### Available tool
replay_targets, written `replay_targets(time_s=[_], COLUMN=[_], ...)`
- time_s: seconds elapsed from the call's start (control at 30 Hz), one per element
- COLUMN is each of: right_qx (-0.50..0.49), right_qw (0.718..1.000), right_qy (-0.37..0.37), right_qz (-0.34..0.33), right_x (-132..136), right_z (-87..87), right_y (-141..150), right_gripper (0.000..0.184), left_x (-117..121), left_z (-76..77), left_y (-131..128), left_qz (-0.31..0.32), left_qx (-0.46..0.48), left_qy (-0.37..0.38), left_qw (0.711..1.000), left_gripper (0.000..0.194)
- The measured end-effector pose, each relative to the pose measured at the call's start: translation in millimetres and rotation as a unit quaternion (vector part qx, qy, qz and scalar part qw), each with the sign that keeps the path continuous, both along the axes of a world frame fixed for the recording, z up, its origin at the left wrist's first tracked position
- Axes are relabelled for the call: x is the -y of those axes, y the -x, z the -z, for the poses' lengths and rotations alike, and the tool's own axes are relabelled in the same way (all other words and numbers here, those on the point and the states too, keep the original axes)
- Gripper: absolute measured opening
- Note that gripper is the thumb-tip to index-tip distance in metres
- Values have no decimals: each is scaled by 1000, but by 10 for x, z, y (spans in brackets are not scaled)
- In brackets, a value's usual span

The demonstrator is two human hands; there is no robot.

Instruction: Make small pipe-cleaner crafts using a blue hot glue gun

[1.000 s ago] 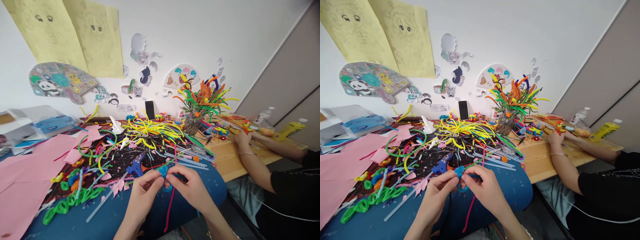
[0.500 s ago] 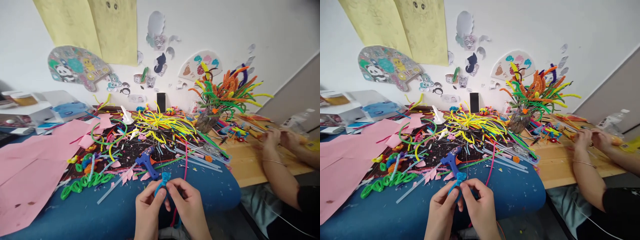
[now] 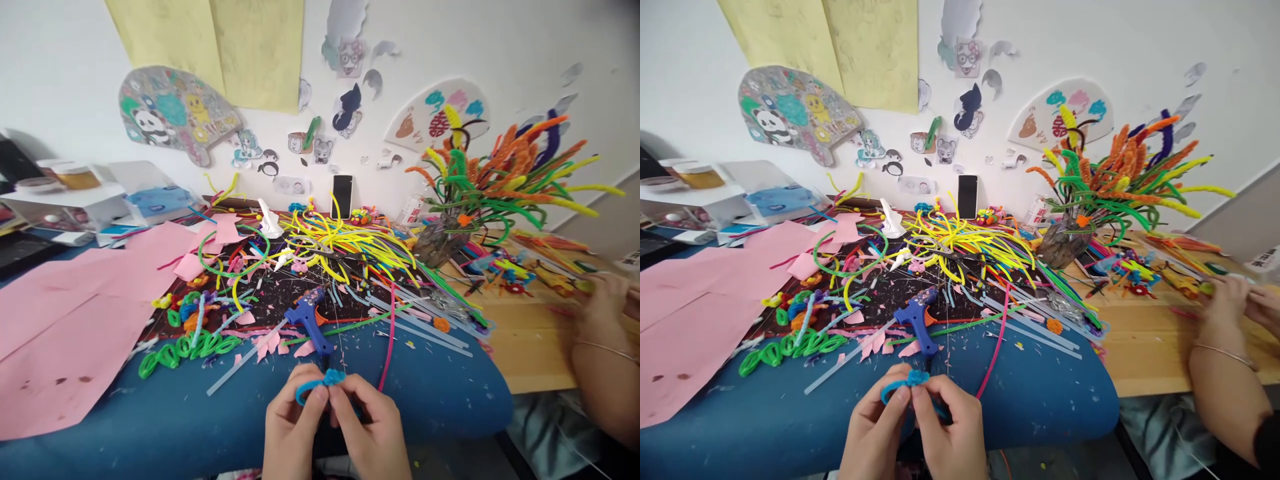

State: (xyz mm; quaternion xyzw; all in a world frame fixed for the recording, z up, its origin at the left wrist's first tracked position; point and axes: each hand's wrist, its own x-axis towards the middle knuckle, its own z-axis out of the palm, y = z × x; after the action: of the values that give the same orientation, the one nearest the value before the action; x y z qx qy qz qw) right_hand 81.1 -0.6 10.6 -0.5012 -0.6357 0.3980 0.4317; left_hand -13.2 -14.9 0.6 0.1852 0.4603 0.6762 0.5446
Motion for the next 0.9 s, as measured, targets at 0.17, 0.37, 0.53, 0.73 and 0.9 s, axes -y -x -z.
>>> replay_targets(time_s=[0.17, 0.37, 0.53, 0.73, 0.9], right_qx=[32, 248, 472, 441, 185], right_qw=[996, 961, 870, 891, 982], right_qy=[-39, -125, -141, -104, -44], right_qz=[-79, -5, 3, -22, 6], right_x=[-32, -430, -796, -914, -984], right_z=[-17, -38, 75, 161, 185], right_y=[-121, -150, 193, 278, 79], right_gripper=[25, 24, 44, 19, 33], left_x=[30, 15, 13, -1, 6], left_z=[12, -62, -62, -26, -16], left_y=[145, 272, 317, 418, 467], left_qz=[-9, -20, -13, 0, -22], left_qx=[-41, -52, -25, -12, -10], left_qy=[1, -9, 21, -5, -17], left_qw=[999, 998, 999, 1000, 1000], left_gripper=[32, 33, 43, 42, 37])
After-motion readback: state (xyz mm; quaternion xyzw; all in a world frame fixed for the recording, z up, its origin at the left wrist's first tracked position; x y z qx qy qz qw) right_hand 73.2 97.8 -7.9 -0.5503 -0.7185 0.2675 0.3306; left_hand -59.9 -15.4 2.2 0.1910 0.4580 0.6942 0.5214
